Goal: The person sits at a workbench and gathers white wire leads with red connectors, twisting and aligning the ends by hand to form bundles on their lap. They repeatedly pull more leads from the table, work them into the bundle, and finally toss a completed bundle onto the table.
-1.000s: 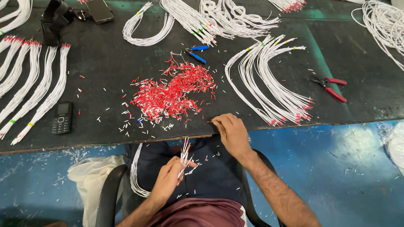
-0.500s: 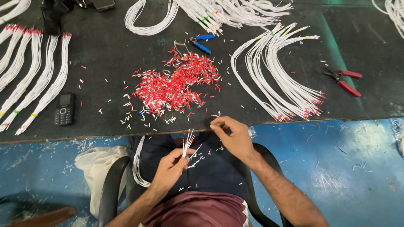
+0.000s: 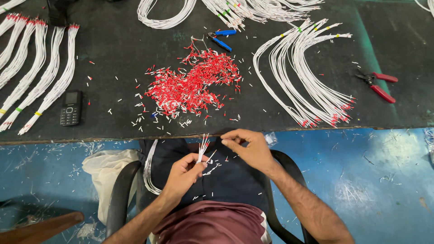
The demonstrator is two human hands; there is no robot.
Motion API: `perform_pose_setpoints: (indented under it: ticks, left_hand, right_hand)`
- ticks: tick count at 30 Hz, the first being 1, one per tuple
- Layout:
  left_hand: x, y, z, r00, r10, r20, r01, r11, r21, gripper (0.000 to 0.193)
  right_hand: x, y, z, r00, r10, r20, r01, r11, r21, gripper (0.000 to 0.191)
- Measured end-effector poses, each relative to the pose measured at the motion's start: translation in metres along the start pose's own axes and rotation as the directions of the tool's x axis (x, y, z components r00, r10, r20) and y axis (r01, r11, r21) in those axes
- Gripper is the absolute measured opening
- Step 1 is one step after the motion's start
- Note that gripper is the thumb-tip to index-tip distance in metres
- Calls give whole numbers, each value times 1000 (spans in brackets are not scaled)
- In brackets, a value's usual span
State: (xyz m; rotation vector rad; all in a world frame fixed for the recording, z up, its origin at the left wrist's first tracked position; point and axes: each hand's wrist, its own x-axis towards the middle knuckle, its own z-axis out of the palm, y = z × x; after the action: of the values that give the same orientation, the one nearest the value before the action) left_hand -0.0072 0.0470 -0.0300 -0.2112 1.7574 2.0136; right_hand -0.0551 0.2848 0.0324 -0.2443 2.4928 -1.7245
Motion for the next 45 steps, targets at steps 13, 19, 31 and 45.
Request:
perform_pose_setpoints:
  ticks: [13,19,31,45]
  left_hand:
    - [-6,13,3,999,-42,-15,42,999,-14,14]
    - [-8,15,3,999,-35,1,35,999,-20,15]
    - [-7,13,0,1000,-18,13,19,999,-44,15]
    - [-9,16,0,999,-36,20,37,999,-24,18]
  right_hand:
    - [-8,1,12,992,67,103,-83,983,163,21]
    - [-11,5,12,988,29,152,-59,979,195,21]
    - [-11,5,16,990,22,137,-43,987,152,20]
    - [-10,12,18,981,62,184,-111,956,271,22]
